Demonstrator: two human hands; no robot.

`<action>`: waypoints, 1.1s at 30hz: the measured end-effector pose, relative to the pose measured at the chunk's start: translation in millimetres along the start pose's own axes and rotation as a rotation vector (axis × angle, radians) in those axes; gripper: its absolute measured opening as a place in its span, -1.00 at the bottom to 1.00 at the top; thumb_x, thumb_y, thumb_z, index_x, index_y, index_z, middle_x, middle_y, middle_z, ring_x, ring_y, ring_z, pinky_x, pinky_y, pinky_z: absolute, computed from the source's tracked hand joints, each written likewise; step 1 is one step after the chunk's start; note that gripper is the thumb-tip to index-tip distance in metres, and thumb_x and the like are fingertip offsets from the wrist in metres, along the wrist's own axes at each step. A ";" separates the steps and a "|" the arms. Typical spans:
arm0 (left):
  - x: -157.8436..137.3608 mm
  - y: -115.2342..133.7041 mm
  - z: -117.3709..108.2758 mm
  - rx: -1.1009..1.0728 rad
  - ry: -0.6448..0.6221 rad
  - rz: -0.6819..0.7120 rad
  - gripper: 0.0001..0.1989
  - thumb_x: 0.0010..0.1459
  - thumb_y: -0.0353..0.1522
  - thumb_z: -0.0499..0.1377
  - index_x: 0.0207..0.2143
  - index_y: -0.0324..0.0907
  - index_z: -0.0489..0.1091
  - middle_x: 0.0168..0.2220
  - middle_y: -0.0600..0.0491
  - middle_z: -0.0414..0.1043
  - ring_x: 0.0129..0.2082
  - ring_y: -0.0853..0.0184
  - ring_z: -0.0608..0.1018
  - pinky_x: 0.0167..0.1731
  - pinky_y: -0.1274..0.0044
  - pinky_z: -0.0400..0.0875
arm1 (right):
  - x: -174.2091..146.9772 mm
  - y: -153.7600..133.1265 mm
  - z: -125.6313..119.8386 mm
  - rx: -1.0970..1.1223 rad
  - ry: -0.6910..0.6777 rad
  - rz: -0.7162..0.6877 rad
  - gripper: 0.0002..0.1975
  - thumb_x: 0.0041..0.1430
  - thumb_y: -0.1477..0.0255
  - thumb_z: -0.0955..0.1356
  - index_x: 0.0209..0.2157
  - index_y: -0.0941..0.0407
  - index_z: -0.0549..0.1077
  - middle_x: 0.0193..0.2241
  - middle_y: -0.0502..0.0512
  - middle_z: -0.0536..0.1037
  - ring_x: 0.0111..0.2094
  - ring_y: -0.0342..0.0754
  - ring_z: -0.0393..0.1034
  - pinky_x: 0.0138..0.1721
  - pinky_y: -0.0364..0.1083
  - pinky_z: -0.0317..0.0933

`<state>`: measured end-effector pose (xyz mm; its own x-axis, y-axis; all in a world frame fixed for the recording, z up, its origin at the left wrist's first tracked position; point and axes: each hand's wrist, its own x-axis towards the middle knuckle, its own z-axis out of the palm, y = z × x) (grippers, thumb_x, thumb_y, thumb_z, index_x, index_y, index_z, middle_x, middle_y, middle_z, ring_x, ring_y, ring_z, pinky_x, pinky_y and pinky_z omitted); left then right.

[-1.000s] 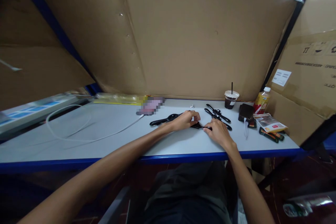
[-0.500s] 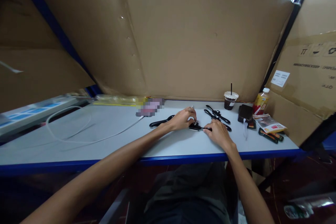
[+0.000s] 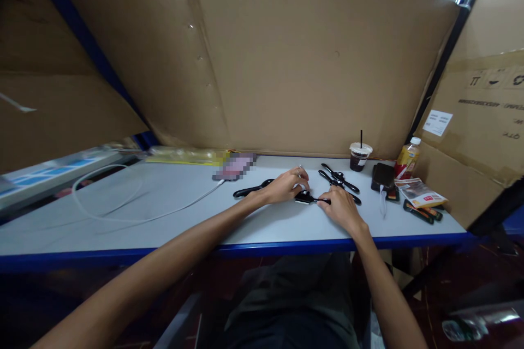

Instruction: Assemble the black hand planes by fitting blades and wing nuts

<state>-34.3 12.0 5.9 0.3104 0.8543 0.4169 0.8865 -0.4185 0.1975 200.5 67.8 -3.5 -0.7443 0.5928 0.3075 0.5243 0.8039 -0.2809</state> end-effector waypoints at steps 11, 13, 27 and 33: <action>-0.9 -2.7 -0.8 0.067 -0.023 -0.005 -0.63 0.10 -0.61 0.07 -0.23 -0.14 0.61 -0.12 -0.07 0.51 -0.05 0.19 0.49 -0.01 0.39 0.41 | 0.1 0.1 0.2 0.001 0.007 -0.004 -0.81 0.30 0.34 0.38 -0.14 -0.03 0.67 -0.25 0.06 0.57 -0.20 -0.03 0.44 -0.17 -0.12 0.20; -0.6 -1.0 0.0 0.032 -0.035 0.030 -0.61 0.11 -0.61 0.07 -0.23 -0.09 0.63 -0.11 -0.03 0.50 -0.06 0.22 0.50 0.04 0.38 0.39 | 0.3 0.2 0.3 -0.014 0.001 -0.002 -0.80 0.31 0.33 0.38 -0.13 -0.03 0.67 -0.25 0.06 0.57 -0.20 -0.03 0.44 -0.17 -0.12 0.20; -0.4 -2.5 1.1 0.021 -0.039 0.061 -0.54 0.10 -0.64 0.06 -0.16 -0.05 0.63 -0.09 -0.01 0.51 -0.06 0.24 0.50 0.05 0.40 0.38 | 1.1 3.4 -0.3 -0.049 -0.005 0.017 -0.78 0.32 0.32 0.37 -0.10 -0.03 0.66 -0.23 0.07 0.57 -0.17 -0.01 0.45 -0.14 -0.11 0.21; -0.2 -4.6 0.9 0.034 -0.026 0.019 -0.64 0.08 -0.63 0.06 -0.35 -0.15 0.62 -0.11 -0.06 0.52 -0.06 0.21 0.50 -0.01 0.41 0.41 | 0.5 3.7 -0.9 -0.053 -0.004 0.026 -0.78 0.33 0.31 0.36 -0.11 -0.03 0.66 -0.21 0.08 0.57 -0.15 -0.01 0.45 -0.13 -0.11 0.21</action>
<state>-38.1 14.0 4.2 0.3359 0.8540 0.3973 0.8912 -0.4247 0.1594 202.5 71.1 -3.6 -0.7317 0.6135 0.2971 0.5646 0.7896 -0.2402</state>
